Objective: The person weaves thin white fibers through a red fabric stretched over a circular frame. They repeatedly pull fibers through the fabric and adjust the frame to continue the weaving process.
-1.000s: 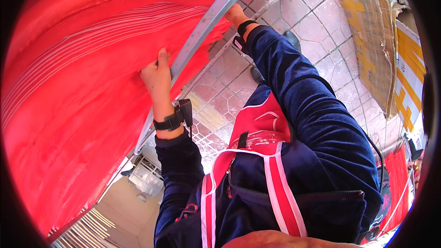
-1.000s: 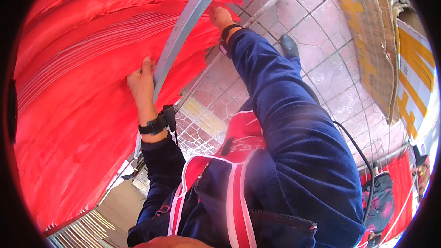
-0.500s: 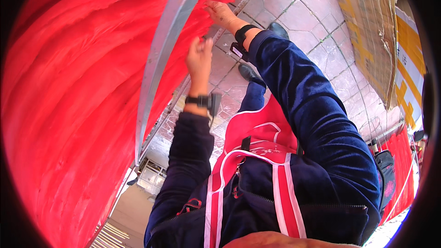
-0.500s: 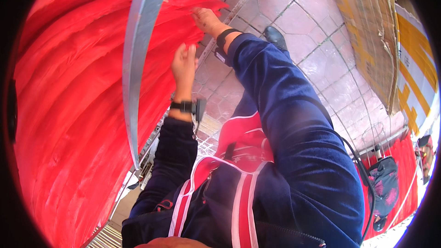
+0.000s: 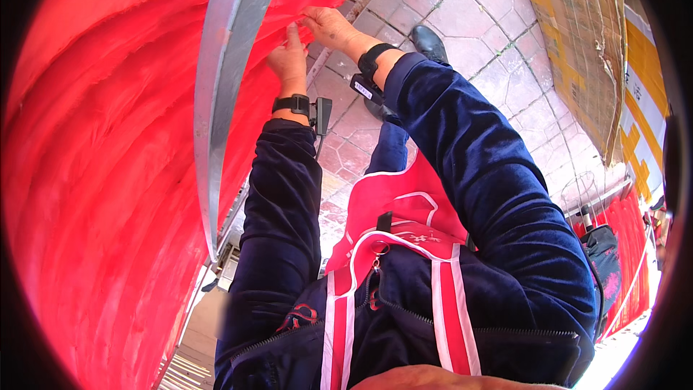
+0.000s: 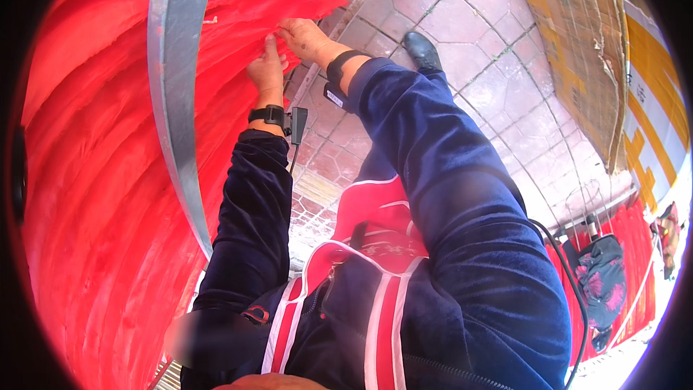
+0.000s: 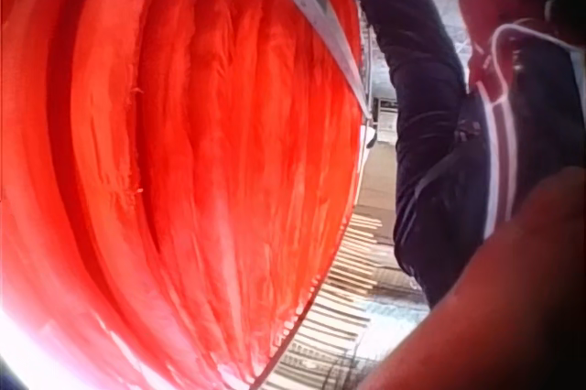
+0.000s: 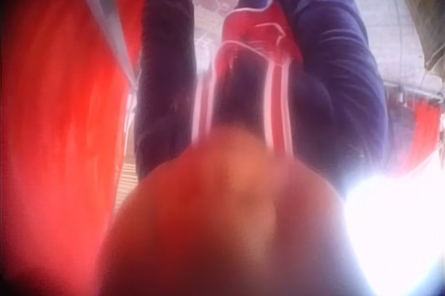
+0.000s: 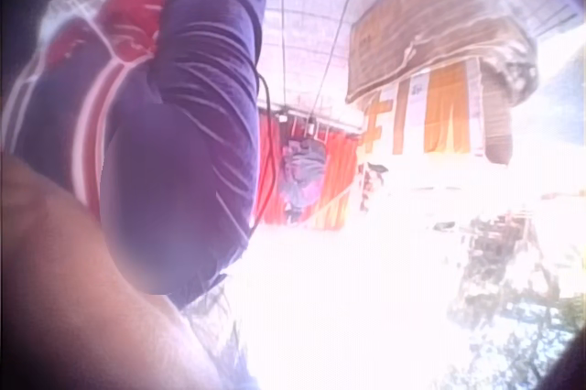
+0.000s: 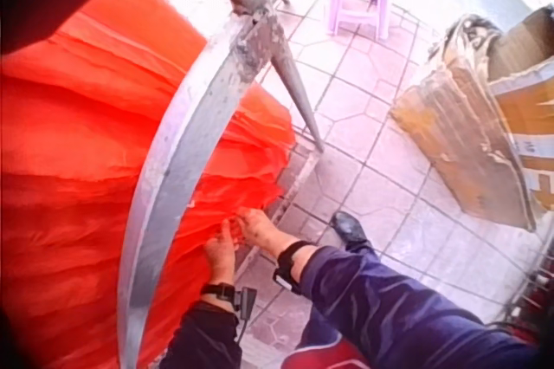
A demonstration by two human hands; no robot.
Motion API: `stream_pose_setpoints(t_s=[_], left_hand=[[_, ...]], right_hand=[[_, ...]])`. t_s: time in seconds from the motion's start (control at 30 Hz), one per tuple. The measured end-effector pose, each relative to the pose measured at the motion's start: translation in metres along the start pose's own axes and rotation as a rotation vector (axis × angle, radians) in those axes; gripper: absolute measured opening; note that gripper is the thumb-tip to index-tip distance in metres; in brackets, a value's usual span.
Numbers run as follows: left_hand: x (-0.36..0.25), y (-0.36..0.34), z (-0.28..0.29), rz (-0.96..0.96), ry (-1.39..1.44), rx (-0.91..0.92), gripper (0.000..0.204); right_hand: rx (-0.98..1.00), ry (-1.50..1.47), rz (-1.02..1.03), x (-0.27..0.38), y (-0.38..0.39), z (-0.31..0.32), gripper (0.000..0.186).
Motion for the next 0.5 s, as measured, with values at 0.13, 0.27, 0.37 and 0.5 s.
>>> stream_pose_setpoints(t_s=[0.13,0.27,0.37,0.5], left_hand=[[0.013,-0.009,0.0,0.169,0.252,-0.15,0.056],[0.035,-0.011,0.018,0.247,0.153,-0.158,0.05],[0.054,-0.007,0.04,0.269,0.047,-0.106,0.049],[0.073,-0.01,0.056,0.266,0.056,-0.178,0.051]], right_hand=[[0.003,0.026,-0.061,0.001,-0.005,0.005,0.024],[-0.126,-0.003,-0.026,0.006,-0.021,0.026,0.025],[-0.18,0.15,0.05,0.011,-0.04,0.044,0.026],[-0.298,0.145,0.048,0.009,-0.053,0.055,0.021]])
Point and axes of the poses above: each hand's wrist, its own y-axis away from the middle knuckle, its own z-axis out of the back of the hand, x = y × z, the point moved 1 cm from there along -y, towards the middle knuckle, and after that the axes turned 9 degrees about -y, right-handed, at the moved point
